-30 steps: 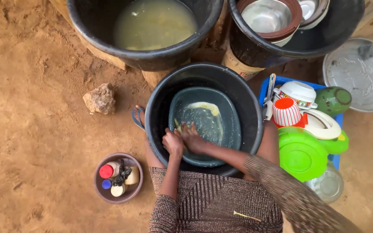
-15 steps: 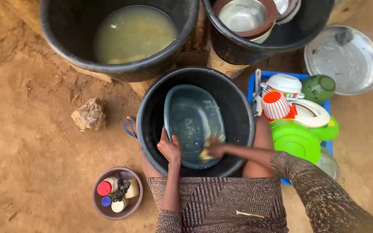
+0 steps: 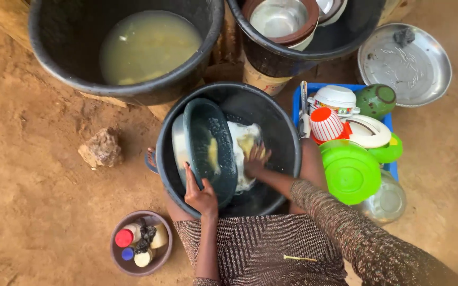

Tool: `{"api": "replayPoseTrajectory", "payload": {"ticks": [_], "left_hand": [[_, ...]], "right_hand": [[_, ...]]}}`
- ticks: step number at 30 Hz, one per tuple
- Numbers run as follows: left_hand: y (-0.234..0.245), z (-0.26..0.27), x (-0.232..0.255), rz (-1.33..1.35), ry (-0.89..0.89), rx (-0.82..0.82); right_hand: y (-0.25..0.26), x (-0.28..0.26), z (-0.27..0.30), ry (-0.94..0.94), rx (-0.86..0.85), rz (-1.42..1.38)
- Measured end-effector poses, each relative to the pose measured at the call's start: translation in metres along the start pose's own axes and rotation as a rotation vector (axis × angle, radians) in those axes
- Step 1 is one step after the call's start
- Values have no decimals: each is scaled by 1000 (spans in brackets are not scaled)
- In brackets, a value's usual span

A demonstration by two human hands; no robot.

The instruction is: Washing and rinsing various dishes, cups, and bowls in outdoor basins.

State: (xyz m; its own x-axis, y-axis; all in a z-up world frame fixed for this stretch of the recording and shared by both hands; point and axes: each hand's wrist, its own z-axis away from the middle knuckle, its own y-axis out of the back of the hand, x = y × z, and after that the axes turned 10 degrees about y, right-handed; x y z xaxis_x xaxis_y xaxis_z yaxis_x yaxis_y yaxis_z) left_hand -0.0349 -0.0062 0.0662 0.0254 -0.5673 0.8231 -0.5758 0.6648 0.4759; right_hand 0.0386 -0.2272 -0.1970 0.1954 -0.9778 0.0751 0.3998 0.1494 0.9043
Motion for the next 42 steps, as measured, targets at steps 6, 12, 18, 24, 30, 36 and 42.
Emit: {"api": "replayPoseTrajectory", "payload": {"ticks": [6,12,18,24,30,36,42], "left_hand": [[6,-7,10,4,-32,41],[5,-21,-5,85,36,-15],[-40,-7,-47,99,284,-34],[-57,-3,-70,3,457,-29],[-50,-3,-58,31,467,-34],[-68,1,-82,59,549,-12],[-78,9,-107,869,716,-85]], "right_hand": [[100,-56,89,74,-652,-65],[33,38,41,855,-997,-492],[136,34,65,770,-636,-1770],[169,-21,19,814,424,-310],[146,6,-40,375,152,-378],[130,16,17,484,-221,191],[-100,47,67,753,-729,-540]]}}
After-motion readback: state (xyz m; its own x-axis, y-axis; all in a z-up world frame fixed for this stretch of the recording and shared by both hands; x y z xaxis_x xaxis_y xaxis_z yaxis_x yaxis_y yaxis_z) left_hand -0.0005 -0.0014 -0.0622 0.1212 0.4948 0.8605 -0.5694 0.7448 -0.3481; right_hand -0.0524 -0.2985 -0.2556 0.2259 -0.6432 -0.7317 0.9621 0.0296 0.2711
